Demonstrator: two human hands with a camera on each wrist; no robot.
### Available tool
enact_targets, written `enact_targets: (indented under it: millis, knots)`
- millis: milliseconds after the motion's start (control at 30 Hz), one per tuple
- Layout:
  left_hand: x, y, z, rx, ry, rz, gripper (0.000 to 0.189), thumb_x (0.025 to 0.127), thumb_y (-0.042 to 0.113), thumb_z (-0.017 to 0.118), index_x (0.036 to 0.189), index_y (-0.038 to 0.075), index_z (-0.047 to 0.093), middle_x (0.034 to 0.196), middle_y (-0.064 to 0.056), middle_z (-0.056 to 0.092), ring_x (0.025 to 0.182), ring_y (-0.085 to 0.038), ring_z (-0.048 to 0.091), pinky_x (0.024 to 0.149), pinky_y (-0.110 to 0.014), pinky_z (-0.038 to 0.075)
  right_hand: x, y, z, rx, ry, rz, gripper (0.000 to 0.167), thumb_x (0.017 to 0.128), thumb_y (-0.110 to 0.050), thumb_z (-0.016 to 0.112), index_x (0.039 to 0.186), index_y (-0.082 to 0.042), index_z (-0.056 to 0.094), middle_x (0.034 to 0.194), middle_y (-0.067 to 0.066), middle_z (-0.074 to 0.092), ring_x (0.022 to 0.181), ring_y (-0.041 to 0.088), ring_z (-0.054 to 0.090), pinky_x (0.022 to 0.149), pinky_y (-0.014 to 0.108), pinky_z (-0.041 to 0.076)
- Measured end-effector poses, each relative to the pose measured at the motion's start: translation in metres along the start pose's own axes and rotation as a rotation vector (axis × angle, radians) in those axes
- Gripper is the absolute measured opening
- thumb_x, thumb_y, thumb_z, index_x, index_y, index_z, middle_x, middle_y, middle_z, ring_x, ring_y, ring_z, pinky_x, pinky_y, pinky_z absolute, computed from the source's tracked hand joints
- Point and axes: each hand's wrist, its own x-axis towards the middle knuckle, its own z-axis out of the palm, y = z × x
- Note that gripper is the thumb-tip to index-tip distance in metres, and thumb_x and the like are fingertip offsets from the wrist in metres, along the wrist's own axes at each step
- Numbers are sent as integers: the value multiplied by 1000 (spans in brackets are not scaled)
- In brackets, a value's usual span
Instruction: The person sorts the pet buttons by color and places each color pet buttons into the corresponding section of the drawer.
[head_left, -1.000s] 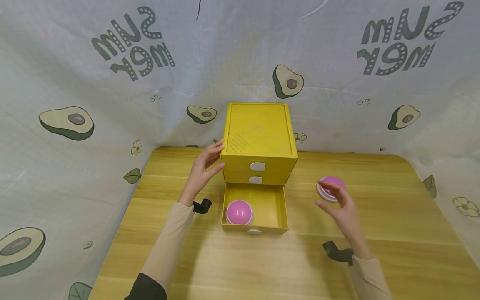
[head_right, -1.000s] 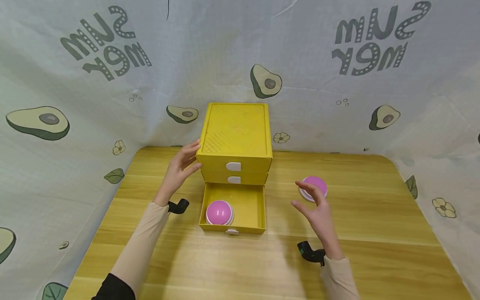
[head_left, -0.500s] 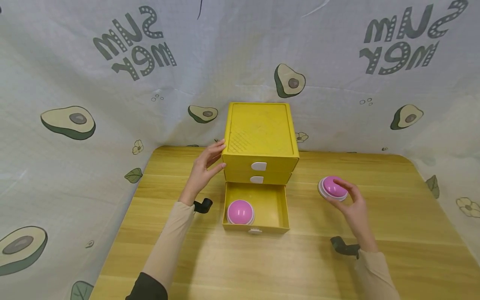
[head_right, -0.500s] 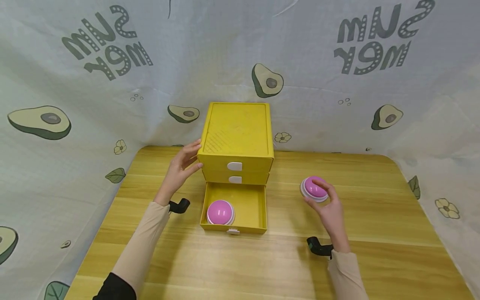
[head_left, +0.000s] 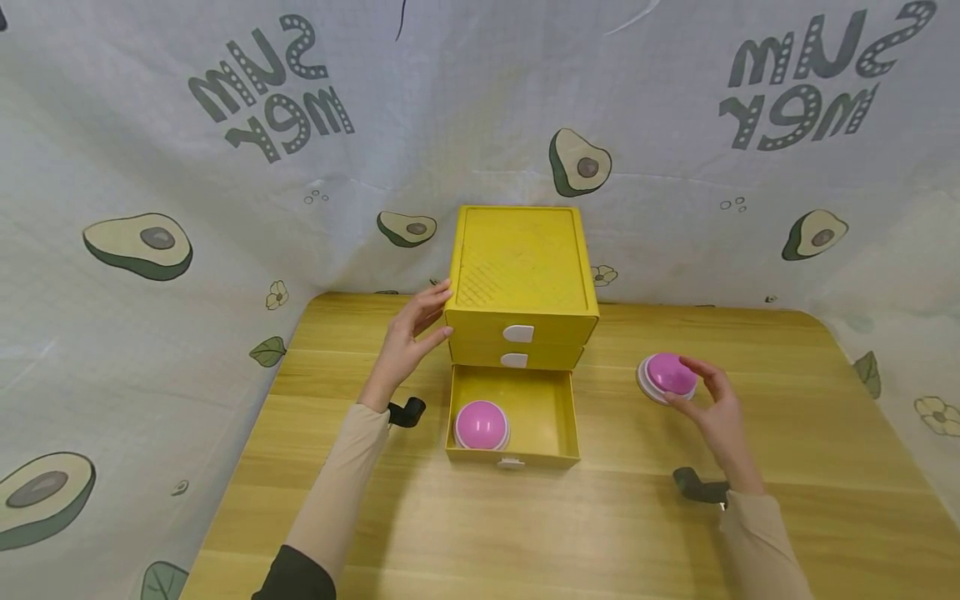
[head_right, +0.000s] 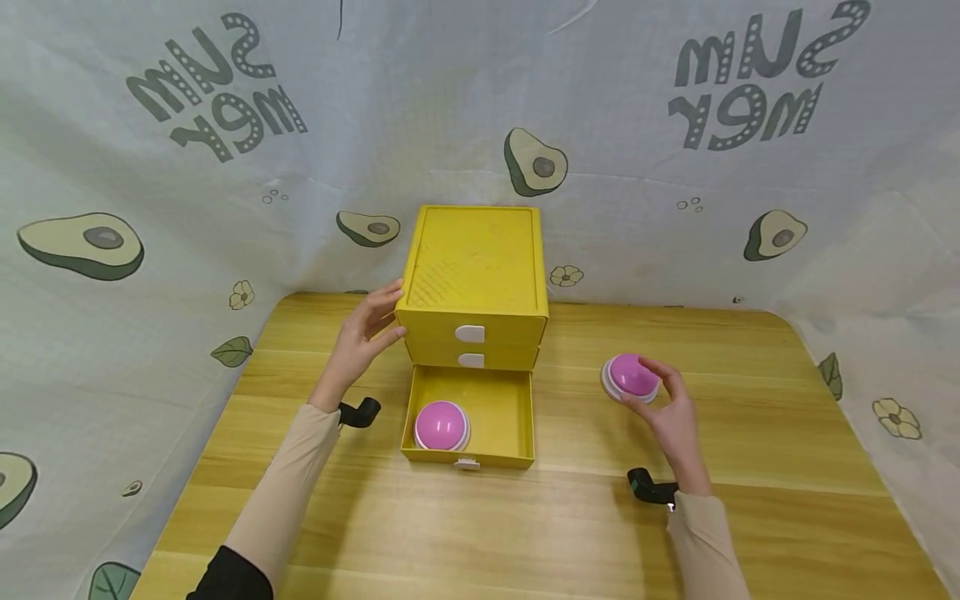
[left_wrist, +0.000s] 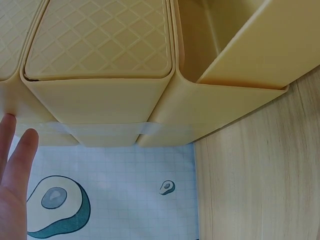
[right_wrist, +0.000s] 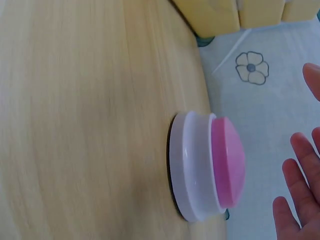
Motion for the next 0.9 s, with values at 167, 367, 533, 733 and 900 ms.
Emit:
enact_targets:
  millis: [167,367,533,733,900]
  knots:
    - [1,21,1,10,-5,1,45,85,-15,61,129,-10,49,144,-24,39,126,-39,45,102,-52,40,6,10,-5,-24,-29,-41,64,84,5,68,141,0,39,136,0,45,132,5,31,103,5,21]
    - [1,24,1,14,-8,-13,46,86,-14,61,130,-10,49,144,-24,39,128,-36,44,103,-51,40,12,20,-10,-40,-75,-45,68,83,6,69,142,7,33,139,11,41,132,6,30,109,14,19]
    - [1,22,1,13,-7,-8,46,86,-14,61,130,-10,49,144,-24,39,127,-37,44,103,-51,40,15,24,-13,-44,-101,-26,70,85,2,69,143,6,30,145,21,35,134,7,27,115,30,13]
    - [1,22,1,8,-7,-5,45,86,-14,61,129,-10,49,144,-24,39,127,-36,44,103,-51,40,21,31,-15,-51,-121,-13,72,85,0,69,144,7,28,147,24,31,134,4,24,117,38,9]
    - [1,22,1,13,-6,-1,46,86,-15,61,129,-10,49,144,-23,39,128,-34,44,103,-51,40,24,33,-16,-64,-141,-5,73,86,-1,69,144,9,26,146,30,29,137,12,23,117,42,10]
